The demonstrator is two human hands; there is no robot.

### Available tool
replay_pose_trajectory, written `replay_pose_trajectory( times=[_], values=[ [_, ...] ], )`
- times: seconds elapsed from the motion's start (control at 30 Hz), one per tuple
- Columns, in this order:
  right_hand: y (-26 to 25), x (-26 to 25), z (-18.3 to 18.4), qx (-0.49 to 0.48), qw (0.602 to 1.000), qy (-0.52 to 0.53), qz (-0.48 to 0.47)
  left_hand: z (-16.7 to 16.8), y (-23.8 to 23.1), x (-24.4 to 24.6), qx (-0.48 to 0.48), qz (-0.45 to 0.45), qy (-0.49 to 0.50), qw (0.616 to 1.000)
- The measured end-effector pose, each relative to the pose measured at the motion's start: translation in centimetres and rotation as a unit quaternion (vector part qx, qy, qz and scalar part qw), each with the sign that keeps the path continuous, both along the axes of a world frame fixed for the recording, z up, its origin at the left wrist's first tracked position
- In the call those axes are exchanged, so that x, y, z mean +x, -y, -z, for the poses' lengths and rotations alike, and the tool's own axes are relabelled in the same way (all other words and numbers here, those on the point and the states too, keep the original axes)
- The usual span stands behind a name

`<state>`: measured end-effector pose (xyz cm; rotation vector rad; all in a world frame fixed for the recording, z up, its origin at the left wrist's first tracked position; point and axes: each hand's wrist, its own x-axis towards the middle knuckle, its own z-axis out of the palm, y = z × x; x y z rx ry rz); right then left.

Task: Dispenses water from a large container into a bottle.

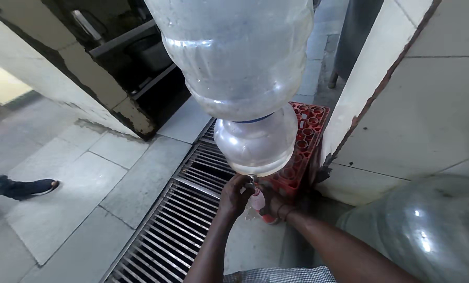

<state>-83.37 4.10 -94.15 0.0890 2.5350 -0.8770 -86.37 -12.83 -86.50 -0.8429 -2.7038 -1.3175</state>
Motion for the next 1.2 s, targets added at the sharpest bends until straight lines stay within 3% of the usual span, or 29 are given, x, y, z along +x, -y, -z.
replay_pose_trajectory(
  times=[0.73, 0.9, 1.03, 1.2],
  values=[
    [0.1, 0.0, -0.1, 0.002, 1.0, 0.005, 0.001, -0.2, 0.0, 0.0, -0.02, -0.009, 0.001, 1.0],
    [-0.1, 0.5, -3.5, 0.0, 0.999, 0.042, -0.009, -0.6, -0.2, 0.2, -0.028, -0.011, 0.015, 0.999],
    [0.1, -0.1, 0.3, 0.001, 1.0, 0.003, -0.001, -0.1, 0.0, 0.1, -0.018, -0.005, 0.002, 1.0],
    [0.1, 0.0, -0.1, 0.005, 1.0, 0.013, -0.003, -0.2, 0.0, 0.1, -0.016, -0.011, 0.015, 1.0]
  ],
)
